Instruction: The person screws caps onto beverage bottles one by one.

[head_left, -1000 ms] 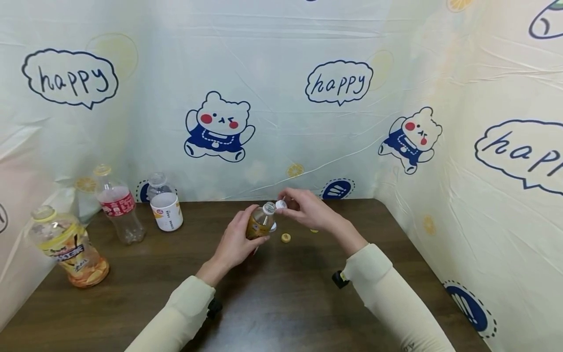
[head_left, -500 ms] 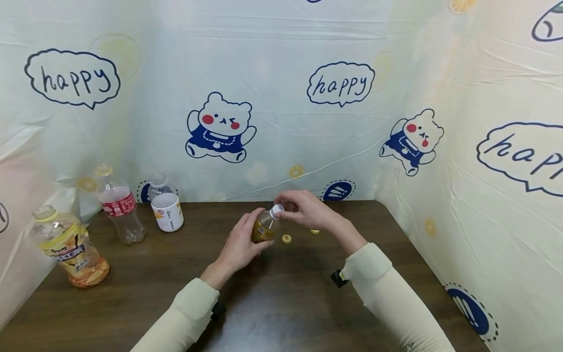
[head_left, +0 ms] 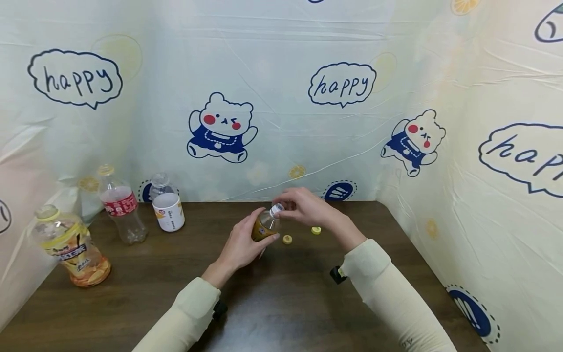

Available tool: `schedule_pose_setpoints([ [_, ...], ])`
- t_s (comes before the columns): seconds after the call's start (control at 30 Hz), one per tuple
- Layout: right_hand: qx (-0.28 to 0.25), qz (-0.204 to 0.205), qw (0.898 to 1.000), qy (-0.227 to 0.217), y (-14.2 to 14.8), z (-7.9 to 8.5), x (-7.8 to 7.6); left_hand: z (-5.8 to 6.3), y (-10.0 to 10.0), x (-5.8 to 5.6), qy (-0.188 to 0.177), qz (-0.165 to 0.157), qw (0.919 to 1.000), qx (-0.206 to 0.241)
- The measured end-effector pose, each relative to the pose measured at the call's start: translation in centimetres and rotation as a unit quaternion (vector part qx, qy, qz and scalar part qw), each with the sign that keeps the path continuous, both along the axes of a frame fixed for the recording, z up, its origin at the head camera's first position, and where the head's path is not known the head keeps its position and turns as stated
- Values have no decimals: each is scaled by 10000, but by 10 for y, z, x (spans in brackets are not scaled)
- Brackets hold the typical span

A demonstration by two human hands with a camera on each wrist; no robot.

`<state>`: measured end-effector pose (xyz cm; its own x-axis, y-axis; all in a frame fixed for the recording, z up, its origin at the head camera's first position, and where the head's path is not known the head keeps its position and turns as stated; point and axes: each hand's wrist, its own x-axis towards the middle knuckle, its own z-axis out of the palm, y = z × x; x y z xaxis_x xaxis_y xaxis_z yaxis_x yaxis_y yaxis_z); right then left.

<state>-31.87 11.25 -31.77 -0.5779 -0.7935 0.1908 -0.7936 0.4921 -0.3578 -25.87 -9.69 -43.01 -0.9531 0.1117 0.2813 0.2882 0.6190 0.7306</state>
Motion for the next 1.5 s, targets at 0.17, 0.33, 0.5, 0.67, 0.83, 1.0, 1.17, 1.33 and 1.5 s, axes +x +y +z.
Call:
schedule_pose_setpoints([
  [0.17,109,66,9999,-58,0,6,0,1,0,-1,56,-72,9999,88],
  [0.33,165,200,9997,-38,2,10,1,2,1,0,94,-136,9998,99],
  [0.5,177,274,9995,28,2,10,2,2,0,1,128,-177,9996,189],
  [0.67,256,6,9997,-12,1,8,2,1,-1,1,91,-151,9993,333],
  [0.83,354,-529,9979,-88,0,9,5,2,-1,1,-26,-87,9994,341],
  [1.0,337,-589,9977,32,-1,10,8,2,0,0,-23,-124,9996,258],
  [1.17,368,-422,9984,79,-2,11,9,2,0,1,20,-114,9995,287],
  [1.33,440,-235,9987,34,-2,13,8,2,-1,1,46,-129,9994,330],
  [1.5,434,-46,9990,-54,0,16,8,3,-1,2,87,-189,9993,320],
])
